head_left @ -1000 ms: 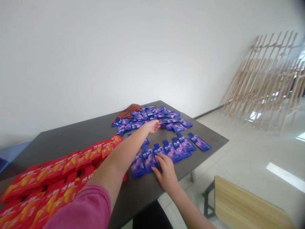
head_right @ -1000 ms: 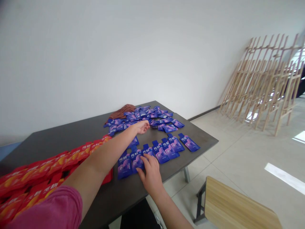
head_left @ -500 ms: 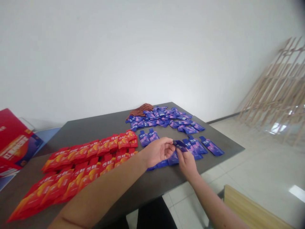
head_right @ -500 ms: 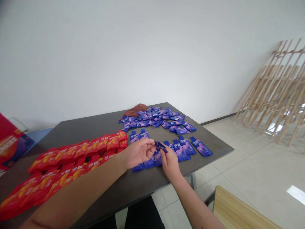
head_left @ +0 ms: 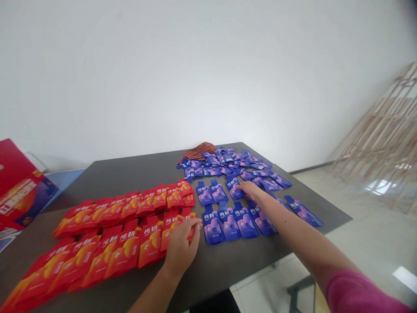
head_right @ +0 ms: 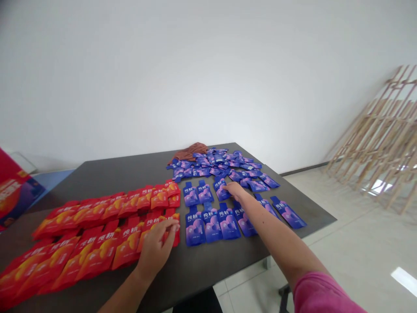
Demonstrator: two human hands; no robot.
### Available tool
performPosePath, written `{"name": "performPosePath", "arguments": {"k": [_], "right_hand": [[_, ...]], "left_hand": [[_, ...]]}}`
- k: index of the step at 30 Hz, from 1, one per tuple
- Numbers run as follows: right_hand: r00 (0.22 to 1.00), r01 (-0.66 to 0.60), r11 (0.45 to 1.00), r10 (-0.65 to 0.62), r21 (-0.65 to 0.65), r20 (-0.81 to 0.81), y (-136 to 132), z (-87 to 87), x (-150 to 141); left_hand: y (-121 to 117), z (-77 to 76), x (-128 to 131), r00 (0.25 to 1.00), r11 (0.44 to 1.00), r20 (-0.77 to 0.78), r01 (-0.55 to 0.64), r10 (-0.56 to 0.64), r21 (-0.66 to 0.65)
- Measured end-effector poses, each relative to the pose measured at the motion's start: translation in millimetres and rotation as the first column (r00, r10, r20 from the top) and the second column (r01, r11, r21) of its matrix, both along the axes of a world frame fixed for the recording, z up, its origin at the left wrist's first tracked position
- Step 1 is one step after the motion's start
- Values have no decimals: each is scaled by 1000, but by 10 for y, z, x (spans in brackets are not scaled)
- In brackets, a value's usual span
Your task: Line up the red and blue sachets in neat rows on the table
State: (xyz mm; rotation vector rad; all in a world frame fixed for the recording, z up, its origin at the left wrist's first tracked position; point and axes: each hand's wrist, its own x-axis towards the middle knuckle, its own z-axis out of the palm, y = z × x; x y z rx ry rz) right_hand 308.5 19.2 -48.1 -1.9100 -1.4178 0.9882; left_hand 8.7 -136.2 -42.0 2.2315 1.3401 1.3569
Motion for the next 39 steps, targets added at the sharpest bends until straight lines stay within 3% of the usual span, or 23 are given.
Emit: {"name": "performPosePath", "arguments": {"k": [5,11,17,20,23,31,34,39], "right_hand": [[980,-55,993,74,-102,186,109,-64,-26],[900,-87,996,82,-8,428,53,-52,43],[767,16,995,-77,101,638,-62,216,650],[691,61,994,-106,88,715,-152,344,1004],[640,72,997,-76,38,764,-220,339,1167],[533,107,994,-43,-18,845,-257,116,966],[486,100,995,-72,27,871,-291,186,930],[397,35,984,-174,174,901,-434,458,891]], "left_hand": [[-30,-21,46,994,996,-71,87,-85,23],[-80,-20,78,986,989,-98,142,-136,52],[-95,-19,67,985,986,-105,146,-138,75],[-90,-18,69,986,985,-99,144,-134,98],[-80,-26,80,986,983,-103,146,-134,116],[-48,-15,69,984,983,-121,146,-133,111],[-48,-6,58,986,986,-125,128,-114,103],[-71,-10,68,985,986,-113,142,-132,91]]}}
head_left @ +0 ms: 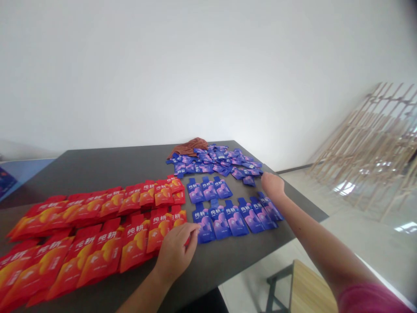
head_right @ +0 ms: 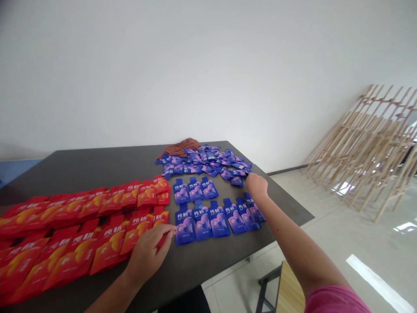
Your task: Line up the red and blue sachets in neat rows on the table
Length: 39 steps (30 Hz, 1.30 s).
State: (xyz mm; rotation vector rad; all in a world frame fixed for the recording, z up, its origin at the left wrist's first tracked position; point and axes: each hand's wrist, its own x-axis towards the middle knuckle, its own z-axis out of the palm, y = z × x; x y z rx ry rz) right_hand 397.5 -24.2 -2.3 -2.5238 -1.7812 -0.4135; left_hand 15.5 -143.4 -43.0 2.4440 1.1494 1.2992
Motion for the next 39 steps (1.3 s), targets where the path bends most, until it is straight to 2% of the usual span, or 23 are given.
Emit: {"name": "performPosePath", "arguments": {"k": [2,4,7,9,15,20,23,26,28,31,33,39], "right_hand": [[995,-99,994,97,47,28,-53,74,-78],[968,-248,967,247,48,38,-85,75,-190],[881,-472,882,472,-6,18,-83,-62,-344],[825,-565,824,565,-42,-4,-52,-201,-391],[722,-691,713,687,-116,-84,65,-509,-292],[700,-714,686,699,-138,-148,98,-575,-193],[705,-709,692,685,-140,-183,104,-565,-176],[734,-676,725,646,-131,-209,122,-526,-140],[784,-614,781,585,-113,-208,152,-493,-81],[891,-436,897,419,-71,-177,220,-462,44],[932,-336,939,321,-70,-166,262,-467,117],[943,-313,935,286,-165,-171,298,-512,209]], "left_hand": [[-11,-5,12,1000,1000,5,14,-14,4],[-18,-8,23,1000,1000,7,28,-28,11],[-18,-6,32,999,999,-1,33,-33,4],[-12,-3,32,999,999,-7,31,-31,-8],[-10,-9,30,999,999,-18,45,-45,-18],[-40,-30,52,995,996,-42,86,-86,-15],[-49,-24,60,993,994,-50,106,-106,-7],[-48,-8,61,993,994,-48,105,-106,-6],[-46,-2,59,994,995,-46,99,-100,-11],[-47,-8,56,994,995,-52,100,-101,-16],[-49,-15,56,993,995,-57,101,-102,-13],[-42,-18,57,993,995,-60,101,-101,-1]]}}
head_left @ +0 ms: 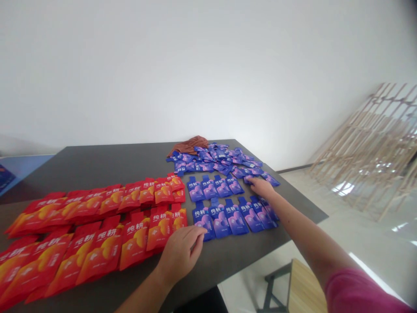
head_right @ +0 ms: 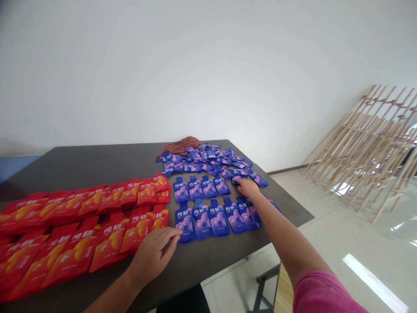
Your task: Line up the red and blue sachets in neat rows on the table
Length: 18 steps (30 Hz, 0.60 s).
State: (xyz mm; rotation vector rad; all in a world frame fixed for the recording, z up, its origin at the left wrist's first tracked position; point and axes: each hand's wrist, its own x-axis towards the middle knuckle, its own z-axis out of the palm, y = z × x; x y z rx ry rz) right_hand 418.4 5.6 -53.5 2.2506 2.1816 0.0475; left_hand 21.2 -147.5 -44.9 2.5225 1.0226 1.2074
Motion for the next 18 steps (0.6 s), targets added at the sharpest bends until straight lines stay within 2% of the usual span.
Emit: {"name": "performPosePath", "arguments": {"k": [6,12,18], "right_hand": [[999,-9,1000,8,12,41,-123,49,73],[988,-154,988,154,-1,15,-364,31,74],[977,-212,977,213,22,-34,-329,-25,37]], "left_hand": [[2,7,8,1000,1000,7,-5,5,7],[-27,21,27,1000,1000,3,7,-7,2],[-14,7,16,1000,1000,2,14,-14,13]]}}
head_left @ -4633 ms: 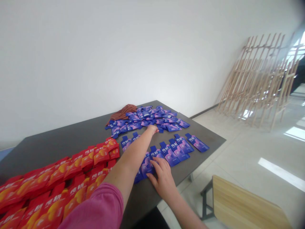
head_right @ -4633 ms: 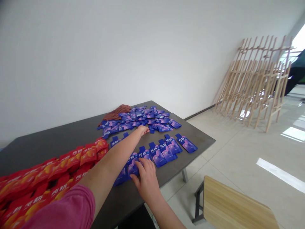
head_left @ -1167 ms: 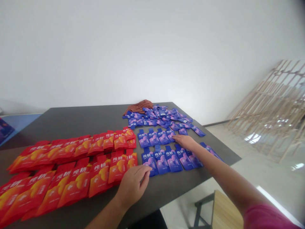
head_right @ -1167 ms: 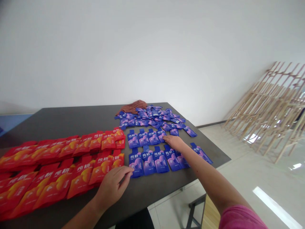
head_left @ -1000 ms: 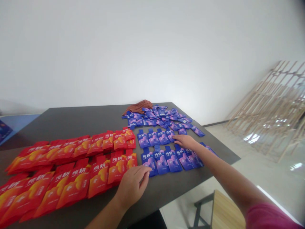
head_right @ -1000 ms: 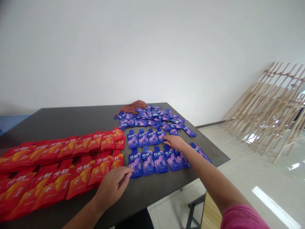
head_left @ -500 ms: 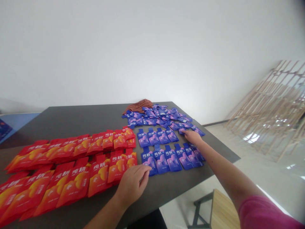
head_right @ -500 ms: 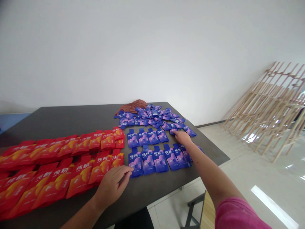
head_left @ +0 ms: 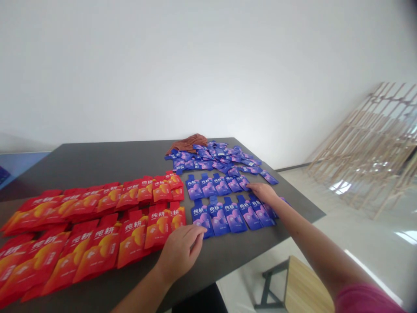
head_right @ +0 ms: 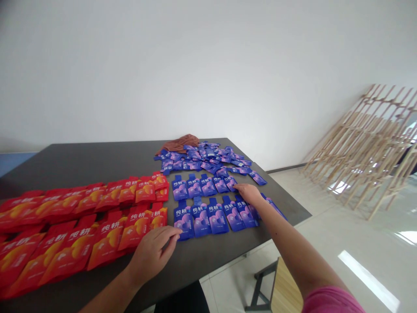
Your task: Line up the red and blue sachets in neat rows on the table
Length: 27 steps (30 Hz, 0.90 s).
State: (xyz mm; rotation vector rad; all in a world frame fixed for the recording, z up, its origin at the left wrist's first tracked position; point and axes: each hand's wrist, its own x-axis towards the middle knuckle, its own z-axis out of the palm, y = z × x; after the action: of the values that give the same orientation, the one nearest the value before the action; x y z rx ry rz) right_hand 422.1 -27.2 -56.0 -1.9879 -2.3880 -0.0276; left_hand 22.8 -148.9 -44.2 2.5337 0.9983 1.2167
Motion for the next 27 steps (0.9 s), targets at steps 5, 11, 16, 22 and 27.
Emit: {"name": "performPosePath", "arguments": {"k": [5,11,16,22,27], "right_hand": [[998,-41,999,43,33,-49,29,28,19],[987,-8,984,36,179,-158,-120,-21,-29],[973,-27,975,76,219,-218,-189,-126,-90],[976,28,972,24,234,-216,223,-27,-100],[989,21,989,1,148,-150,748,60,-284]], "left_hand": [[20,-14,-15,1000,1000,-4,-18,17,-24],[11,0,1,1000,1000,-6,3,-4,-15],[7,-1,8,1000,1000,-11,13,-13,-5],[15,-19,4,1000,1000,-9,7,-7,0],[28,-43,-15,1000,1000,-9,-11,12,15]]}}
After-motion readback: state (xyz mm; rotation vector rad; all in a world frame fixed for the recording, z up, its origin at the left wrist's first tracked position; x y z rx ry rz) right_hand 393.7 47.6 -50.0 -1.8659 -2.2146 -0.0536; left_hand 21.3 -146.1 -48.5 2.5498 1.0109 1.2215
